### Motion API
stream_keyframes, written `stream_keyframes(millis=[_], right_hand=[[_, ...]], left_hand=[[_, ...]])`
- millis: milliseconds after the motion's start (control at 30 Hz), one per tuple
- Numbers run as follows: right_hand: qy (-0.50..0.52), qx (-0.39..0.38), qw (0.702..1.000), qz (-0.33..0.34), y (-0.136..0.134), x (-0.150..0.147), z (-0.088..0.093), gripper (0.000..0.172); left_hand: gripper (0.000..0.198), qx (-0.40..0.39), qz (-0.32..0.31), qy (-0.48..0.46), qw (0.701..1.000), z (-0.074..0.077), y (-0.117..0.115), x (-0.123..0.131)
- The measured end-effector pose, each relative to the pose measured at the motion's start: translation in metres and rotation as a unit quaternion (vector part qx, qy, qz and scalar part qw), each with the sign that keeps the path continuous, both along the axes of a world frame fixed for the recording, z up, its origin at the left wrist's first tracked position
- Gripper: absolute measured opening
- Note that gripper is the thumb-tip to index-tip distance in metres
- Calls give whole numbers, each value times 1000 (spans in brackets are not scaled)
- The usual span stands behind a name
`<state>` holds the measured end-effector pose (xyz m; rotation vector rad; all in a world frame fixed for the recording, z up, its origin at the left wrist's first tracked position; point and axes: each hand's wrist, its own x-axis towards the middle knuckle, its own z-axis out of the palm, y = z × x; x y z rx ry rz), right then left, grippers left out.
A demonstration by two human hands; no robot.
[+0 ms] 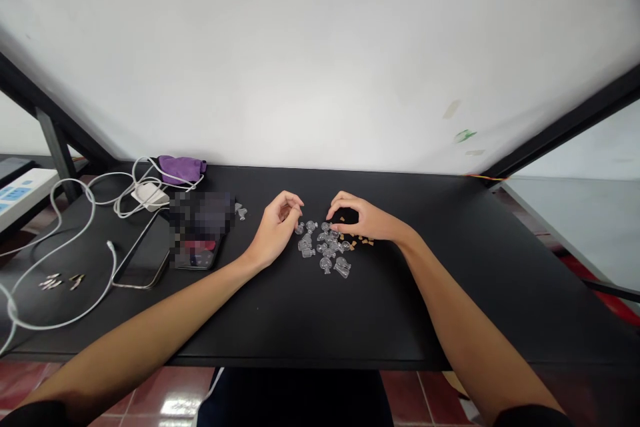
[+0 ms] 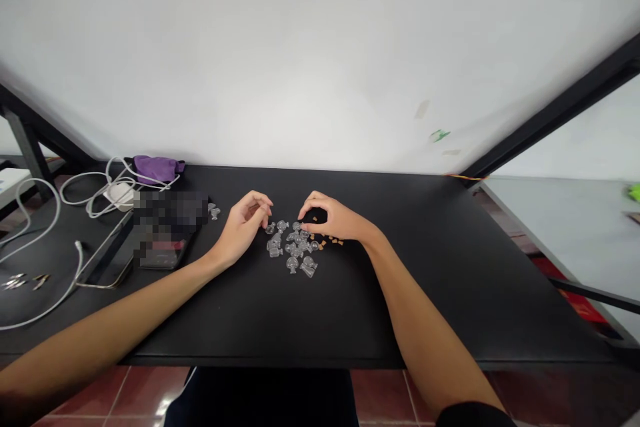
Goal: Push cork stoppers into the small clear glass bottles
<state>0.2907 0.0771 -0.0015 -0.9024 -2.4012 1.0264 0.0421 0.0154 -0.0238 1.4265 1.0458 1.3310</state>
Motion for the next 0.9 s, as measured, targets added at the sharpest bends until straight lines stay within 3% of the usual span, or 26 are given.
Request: stream_keyframes(millis=[900], right_hand=[[-35,9,999,-23,-3,-2,-2,20]], left_hand=[[7,1,8,-20,1000,-3,1,1]])
